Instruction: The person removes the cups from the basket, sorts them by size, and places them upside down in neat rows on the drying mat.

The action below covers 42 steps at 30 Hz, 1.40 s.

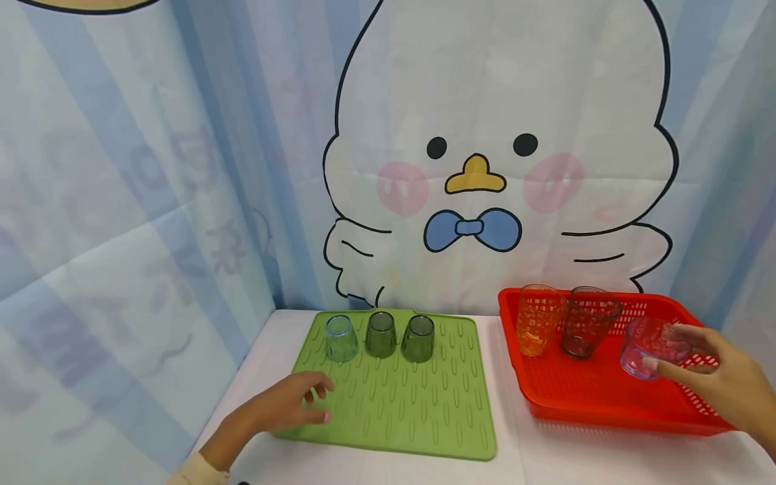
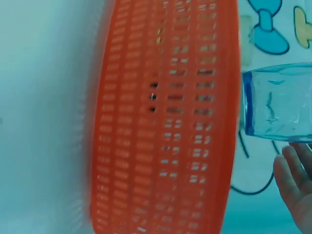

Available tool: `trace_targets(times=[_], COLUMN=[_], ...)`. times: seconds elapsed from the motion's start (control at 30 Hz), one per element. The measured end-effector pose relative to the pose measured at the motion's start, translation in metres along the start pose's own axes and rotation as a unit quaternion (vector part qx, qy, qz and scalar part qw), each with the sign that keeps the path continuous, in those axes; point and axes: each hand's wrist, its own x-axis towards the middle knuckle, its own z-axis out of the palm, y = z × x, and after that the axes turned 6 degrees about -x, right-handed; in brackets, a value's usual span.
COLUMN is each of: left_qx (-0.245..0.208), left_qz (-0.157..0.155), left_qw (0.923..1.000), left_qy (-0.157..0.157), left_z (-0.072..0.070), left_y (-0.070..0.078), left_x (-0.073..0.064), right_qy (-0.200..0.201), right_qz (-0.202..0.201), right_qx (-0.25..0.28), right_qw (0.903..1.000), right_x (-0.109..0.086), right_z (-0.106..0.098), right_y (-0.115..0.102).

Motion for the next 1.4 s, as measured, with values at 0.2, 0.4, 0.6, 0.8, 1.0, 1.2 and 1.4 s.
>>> trace_targets(times=[0.2,0.4,0.6,0.8,1.0,1.2,1.4], left_qx=[0.016,0.031,0.052,0.052,0.061,0.059,0.051], left_qz=[0.004,0.019,0.023,0.019,0.03,0.032,0.047], left_qw=[0.9998,0.9993,0.9984,0.9984,0.9976,0.9977,0.9976], left_qy=[-0.009,-0.01,0.001,0.007,0.012,0.004,0.009], left_z=[0.004,0.009,0.015,0.02,0.028,0.033,0.038], left_y=[0.016,0.032,0.045,0.057,0.071,0.083,0.093], left_x=[0.005,0.008,0.009,0.009,0.008,0.007,0.007], right_qy=[0.026,0.024,-0.005,-0.04,-0.13,-0.163,-0.18], right_qz=[-0.052,-0.087,-0.133,-0.167,-0.11,-0.119,-0.141], right_qx=[0.036,0.046,0.06,0.082,0.105,0.132,0.143], right_qw=[0.9976,0.9948,0.9893,0.9818,0.9798,0.9705,0.9629], right_x=[-0.02,-0.039,-0.056,-0.074,-0.087,-0.093,-0.098], right_z=[0.002,0.006,0.016,0.036,0.053,0.062,0.073], right_y=[-0.025,-0.055,-0.085,-0.117,-0.142,-0.157,-0.166])
